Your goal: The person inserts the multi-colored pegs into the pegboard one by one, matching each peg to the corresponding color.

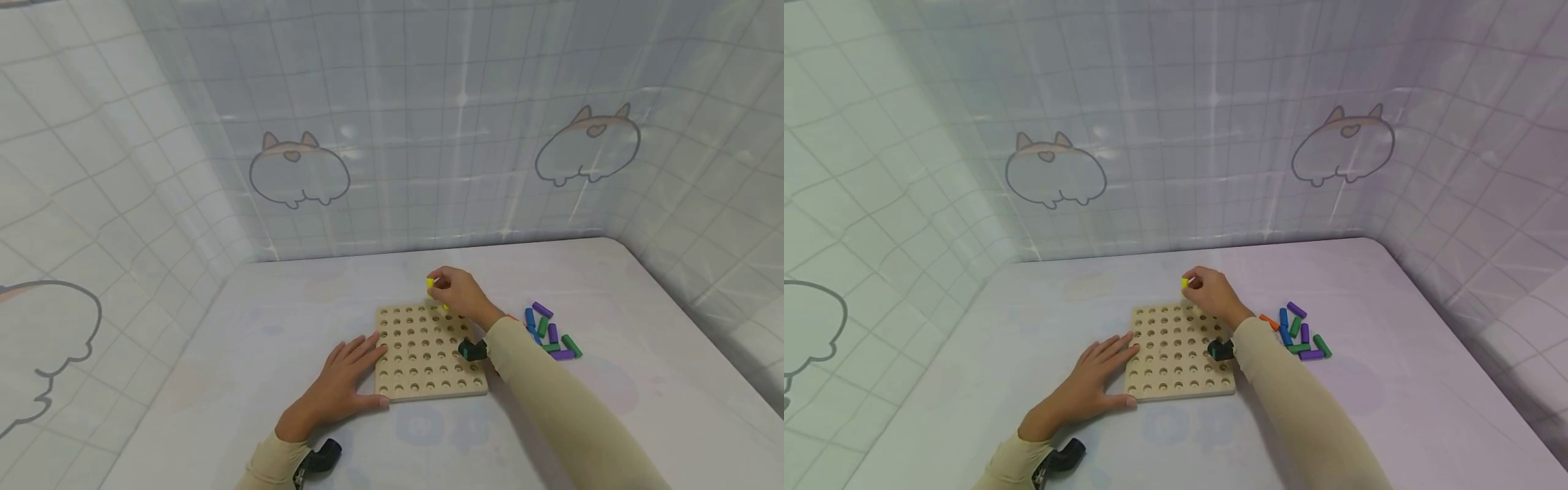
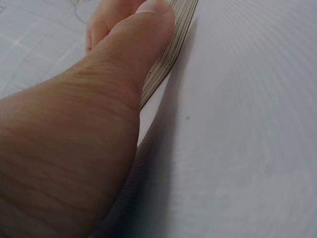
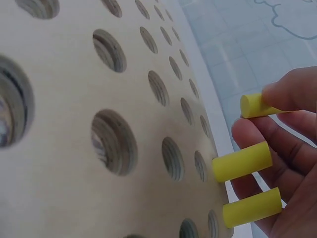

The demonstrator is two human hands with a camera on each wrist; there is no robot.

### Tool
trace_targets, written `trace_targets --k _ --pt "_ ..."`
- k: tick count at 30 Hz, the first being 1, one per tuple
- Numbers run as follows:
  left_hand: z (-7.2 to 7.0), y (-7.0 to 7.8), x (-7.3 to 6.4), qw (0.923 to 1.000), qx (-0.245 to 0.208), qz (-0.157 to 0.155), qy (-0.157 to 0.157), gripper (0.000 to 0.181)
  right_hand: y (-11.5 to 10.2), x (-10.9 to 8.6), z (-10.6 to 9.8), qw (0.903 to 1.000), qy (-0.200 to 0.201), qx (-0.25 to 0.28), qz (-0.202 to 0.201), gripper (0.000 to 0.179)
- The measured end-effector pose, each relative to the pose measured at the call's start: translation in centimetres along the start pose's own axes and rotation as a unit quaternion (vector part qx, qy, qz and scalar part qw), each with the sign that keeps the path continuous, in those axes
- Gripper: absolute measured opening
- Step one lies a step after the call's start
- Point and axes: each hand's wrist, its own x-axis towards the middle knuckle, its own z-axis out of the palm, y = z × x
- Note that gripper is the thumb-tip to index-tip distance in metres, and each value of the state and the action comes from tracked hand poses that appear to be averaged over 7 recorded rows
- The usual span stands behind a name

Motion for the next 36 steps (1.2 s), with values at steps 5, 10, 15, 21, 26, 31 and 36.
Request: trace_targets --k 5,10,15,21,26,31,36 --pt "0.1 -0.1 0.0 1.0000 -0.001 -0.001 -0.001 0.097 0.3 0.0 0.0 0.9999 -0.013 -0.005 0.005 0.033" --pt "0.0 0.0 0.0 1.0000 -0.003 0.001 0.004 0.097 0.5 0.1 -0.1 0.9996 -0.024 -0.015 0.002 0.030" --pt "-0.1 0.1 0.0 1.0000 0.001 -0.002 0.002 0.097 0.6 0.4 -0.1 0.9981 -0.044 -0.044 0.002 0.023" --pt "-0.1 0.1 -0.1 1.0000 0.003 0.001 0.001 0.097 1.1 0.6 0.0 0.9961 -0.062 -0.062 0.006 0.019" --pt "-0.3 0.2 0.1 1.0000 -0.002 0.002 -0.005 0.096 1.0 0.6 -0.3 0.9952 -0.070 -0.068 0.010 0.017" --pt "-0.6 0.4 0.2 0.9999 -0.004 -0.001 -0.011 0.097 0.6 0.1 -0.6 0.9951 -0.073 -0.065 0.013 0.020" --pt "-0.8 0.4 0.1 0.9998 -0.006 -0.005 -0.017 0.098 0.5 0.1 -0.6 0.9946 -0.082 -0.062 0.019 0.022"
